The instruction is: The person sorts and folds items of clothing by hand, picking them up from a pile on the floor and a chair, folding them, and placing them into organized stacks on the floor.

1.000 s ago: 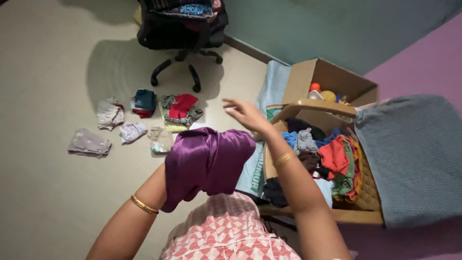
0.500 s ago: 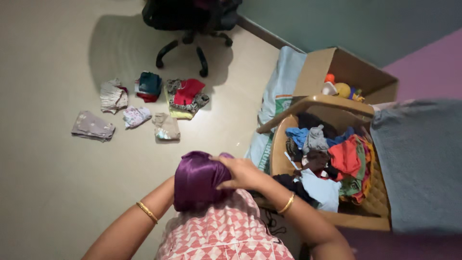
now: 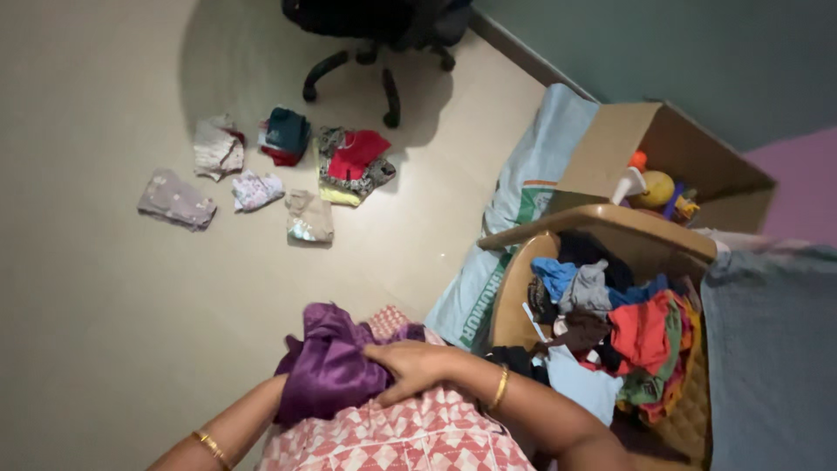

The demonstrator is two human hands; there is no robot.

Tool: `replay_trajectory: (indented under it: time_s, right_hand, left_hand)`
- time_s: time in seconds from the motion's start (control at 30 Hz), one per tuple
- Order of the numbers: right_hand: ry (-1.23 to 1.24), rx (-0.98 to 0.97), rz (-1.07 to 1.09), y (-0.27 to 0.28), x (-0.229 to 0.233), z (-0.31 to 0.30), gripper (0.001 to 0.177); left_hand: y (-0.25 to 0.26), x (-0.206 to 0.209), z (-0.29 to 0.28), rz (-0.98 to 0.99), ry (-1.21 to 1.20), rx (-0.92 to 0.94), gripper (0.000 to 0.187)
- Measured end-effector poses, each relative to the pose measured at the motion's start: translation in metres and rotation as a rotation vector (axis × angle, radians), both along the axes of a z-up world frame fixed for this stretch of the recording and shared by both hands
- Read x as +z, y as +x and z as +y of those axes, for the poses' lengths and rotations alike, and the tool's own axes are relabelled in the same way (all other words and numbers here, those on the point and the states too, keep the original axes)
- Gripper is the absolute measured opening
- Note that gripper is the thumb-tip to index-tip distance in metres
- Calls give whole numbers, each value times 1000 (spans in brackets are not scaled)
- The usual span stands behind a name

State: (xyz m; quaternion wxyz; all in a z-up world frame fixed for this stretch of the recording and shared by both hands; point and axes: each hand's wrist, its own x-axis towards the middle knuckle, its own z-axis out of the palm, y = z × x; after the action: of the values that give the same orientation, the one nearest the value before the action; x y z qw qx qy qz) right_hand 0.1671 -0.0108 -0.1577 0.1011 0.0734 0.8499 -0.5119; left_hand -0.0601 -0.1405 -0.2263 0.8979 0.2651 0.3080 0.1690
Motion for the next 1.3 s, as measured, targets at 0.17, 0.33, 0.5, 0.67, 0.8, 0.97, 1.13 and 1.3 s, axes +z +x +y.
replay_trajectory:
  time_s: [0.17, 0.33, 0.5, 0.67, 0.8, 0.97, 1.13, 1.3]
  right_hand:
    - [-150, -20, -140, -16, -12, 10, 98]
    - [-60, 59, -283, -32, -44, -2, 84]
    - [-124, 151, -380, -67, -89, -36, 69]
    - [-383, 122, -422, -115, -157, -74, 40]
    - [-579, -203, -582, -165, -205, -83, 42]
    - [-632, -436, -666, -226, -261, -71, 46]
    - [-833, -434, -299, -297, -320, -18, 48]
    - [-271, -328, -140, -360, -387, 60, 47]
  left_hand:
    - [21, -8, 17, 15, -28, 105, 32]
    - [-11, 3, -7, 103, -73, 25, 33]
    - [-96, -11, -39, 340, -188, -61, 34]
    - [-178, -69, -66, 443, -32, -22, 33]
    - [-238, -93, -81, 502, 86, 189, 37]
    - [-303, -134, -120, 1082, 267, 582, 52]
    - [-304, -248, -183, 955, 288, 1136, 54]
    - [-238, -350, -237, 1037, -9, 1335, 46]
